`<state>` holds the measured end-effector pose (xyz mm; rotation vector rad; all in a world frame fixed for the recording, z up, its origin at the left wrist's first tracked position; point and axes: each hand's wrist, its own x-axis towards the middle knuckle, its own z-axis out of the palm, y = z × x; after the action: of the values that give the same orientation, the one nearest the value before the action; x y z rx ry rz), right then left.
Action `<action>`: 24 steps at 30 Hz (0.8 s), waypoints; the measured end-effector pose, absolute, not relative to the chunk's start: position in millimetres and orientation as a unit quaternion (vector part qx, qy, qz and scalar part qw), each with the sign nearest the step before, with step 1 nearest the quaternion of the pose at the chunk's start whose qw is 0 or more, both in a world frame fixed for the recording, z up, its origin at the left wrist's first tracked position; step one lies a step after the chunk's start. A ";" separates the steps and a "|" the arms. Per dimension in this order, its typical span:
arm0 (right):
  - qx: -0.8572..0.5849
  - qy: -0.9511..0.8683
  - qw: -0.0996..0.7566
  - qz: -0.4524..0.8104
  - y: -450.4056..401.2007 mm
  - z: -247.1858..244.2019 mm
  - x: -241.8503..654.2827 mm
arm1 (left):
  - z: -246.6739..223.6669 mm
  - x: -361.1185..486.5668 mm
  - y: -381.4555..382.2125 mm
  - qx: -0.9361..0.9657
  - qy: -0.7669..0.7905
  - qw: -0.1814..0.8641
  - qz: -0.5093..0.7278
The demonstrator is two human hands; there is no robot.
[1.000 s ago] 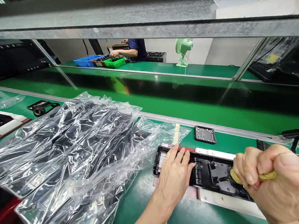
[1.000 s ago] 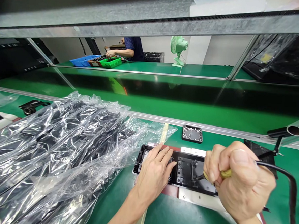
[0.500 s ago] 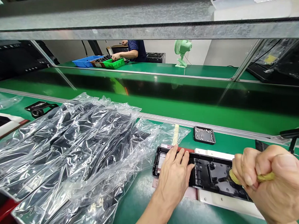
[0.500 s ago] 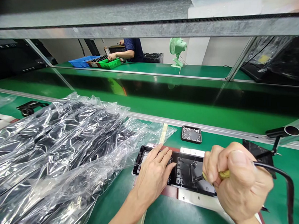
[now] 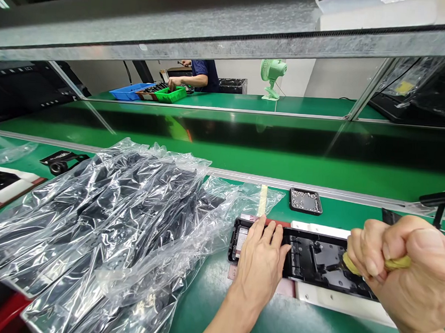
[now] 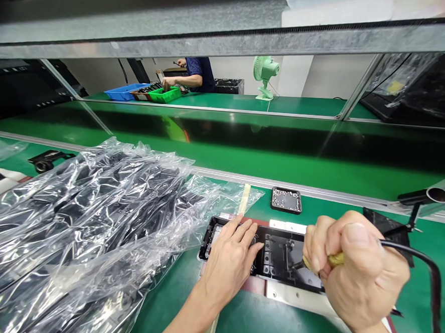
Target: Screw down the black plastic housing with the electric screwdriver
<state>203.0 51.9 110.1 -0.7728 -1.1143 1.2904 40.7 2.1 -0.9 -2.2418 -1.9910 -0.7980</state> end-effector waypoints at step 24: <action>-0.338 -0.473 0.611 0.538 52.1 106.1 202.8 | -2.8 41.3 1.2 -0.725 -0.644 0.021 -0.244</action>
<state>202.8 52.1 106.1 -0.7793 -1.0911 1.2424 41.3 1.2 -2.8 -2.2466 -1.9974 -0.7558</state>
